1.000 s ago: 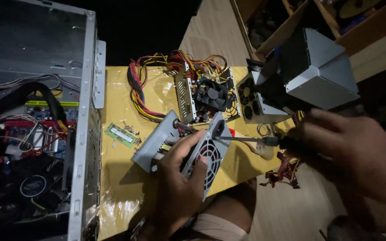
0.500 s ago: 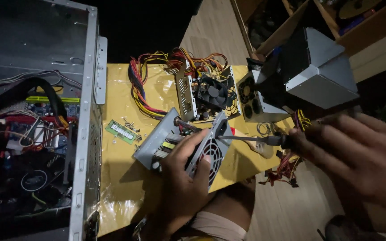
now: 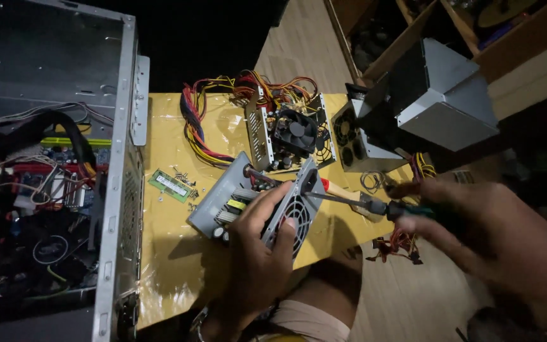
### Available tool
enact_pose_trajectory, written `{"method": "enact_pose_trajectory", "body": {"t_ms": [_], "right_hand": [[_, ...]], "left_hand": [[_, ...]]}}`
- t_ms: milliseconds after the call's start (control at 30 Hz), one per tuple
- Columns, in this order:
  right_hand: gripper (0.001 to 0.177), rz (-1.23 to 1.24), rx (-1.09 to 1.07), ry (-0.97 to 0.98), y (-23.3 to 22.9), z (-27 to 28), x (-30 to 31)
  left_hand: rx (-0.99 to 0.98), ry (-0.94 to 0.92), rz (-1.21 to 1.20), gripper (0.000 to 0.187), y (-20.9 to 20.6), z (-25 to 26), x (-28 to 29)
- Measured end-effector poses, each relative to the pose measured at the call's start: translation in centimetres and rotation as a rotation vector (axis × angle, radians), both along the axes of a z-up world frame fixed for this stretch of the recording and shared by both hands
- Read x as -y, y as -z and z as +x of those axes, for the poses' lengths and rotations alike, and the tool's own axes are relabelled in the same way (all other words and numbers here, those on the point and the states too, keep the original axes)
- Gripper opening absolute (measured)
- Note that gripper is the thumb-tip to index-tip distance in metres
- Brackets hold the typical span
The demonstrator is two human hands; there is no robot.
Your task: The person uses a screwdriver to remove screws from a computer power supply unit, then uses a brush to clean dust from the internal components. They continue to unscrew and clean the unit while it rests on a yellow table.
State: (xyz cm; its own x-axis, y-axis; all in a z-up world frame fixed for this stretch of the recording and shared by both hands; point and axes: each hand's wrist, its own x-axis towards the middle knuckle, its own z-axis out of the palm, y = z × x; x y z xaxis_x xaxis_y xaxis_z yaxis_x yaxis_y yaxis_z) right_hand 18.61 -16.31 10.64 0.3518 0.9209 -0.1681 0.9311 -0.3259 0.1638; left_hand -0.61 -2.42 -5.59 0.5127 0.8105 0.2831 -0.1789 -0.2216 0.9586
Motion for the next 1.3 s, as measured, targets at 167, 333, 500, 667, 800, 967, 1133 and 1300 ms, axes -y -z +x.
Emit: {"method": "enact_pose_trajectory", "body": {"t_ms": [167,333,500,667,800,967,1133,1300], "right_hand": [[0.059,-0.055,0.271,-0.263,1.1,1.1,1.8],[0.06,-0.101,-0.215,0.275,-0.2,-0.6,-0.1],[0.029,0.041,0.331,-0.569,0.5,1.5,1.6],[0.055,0.086,-0.078,-0.105,1.3,0.3,1.1],[0.031,0.096,0.156,-0.413,0.4,0.2,1.7],[0.041,0.126,0.517,-0.791,1.6,0.9,3.1],[0.058,-0.021,0.025,-0.104,1.8,0.4,2.8],[0.043,0.116,0.254,-0.544,1.1,0.3,2.5]], "left_hand": [[0.002,0.02,-0.01,0.046,0.5,0.2,0.3],[0.022,0.008,0.056,0.045,0.6,0.4,0.5],[0.019,-0.005,0.059,0.045,1.0,0.5,1.0],[0.031,-0.025,0.08,0.044,1.4,0.6,1.3],[-0.009,-0.04,0.063,0.045,1.2,0.7,1.4],[-0.009,-0.061,0.076,0.046,1.3,0.8,1.4],[-0.026,-0.033,0.054,0.046,1.3,0.8,1.4],[-0.018,-0.044,0.024,0.046,1.2,0.9,1.7]]}}
